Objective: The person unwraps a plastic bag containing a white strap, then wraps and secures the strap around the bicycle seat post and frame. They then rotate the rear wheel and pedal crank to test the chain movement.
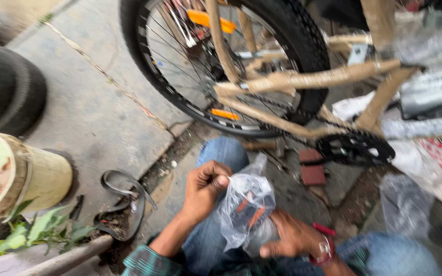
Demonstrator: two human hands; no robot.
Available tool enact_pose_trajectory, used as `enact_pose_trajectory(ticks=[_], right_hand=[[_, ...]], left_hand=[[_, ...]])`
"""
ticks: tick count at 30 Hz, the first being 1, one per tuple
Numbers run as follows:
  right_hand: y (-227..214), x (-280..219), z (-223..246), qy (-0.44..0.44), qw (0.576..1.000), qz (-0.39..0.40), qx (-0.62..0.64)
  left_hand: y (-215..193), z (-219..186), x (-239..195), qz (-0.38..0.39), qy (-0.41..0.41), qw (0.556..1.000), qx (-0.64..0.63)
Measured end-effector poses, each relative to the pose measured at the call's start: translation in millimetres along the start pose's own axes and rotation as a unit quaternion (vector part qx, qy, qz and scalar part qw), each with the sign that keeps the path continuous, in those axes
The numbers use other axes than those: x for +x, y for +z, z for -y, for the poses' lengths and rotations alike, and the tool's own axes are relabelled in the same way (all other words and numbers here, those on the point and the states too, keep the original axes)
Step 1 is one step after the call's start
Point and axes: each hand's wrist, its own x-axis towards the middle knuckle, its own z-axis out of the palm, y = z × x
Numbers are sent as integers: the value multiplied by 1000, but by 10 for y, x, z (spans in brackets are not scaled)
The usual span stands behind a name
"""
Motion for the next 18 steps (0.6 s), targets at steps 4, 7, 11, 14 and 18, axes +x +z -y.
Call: enact_pose_trajectory(ticks=[4, 7, 11, 14, 18], right_hand=[[119, 7, -13, -4, 999, -45, -30], [180, 139, -52, 0, 995, -99, -5], [310, 356, -35, -89, 961, -216, 149], [300, 336, -13, -130, 911, -293, 259], [196, 462, 2, -56, 862, -328, 383]], left_hand=[[82, -33, -10, -54, 15, 993, -104], [82, -74, 37, -100, 8, 976, -195], [-26, -191, 76, -125, -12, 965, -228], [86, -268, 32, -44, 45, 994, -93], [338, -456, -37, 136, 167, 954, 210]])
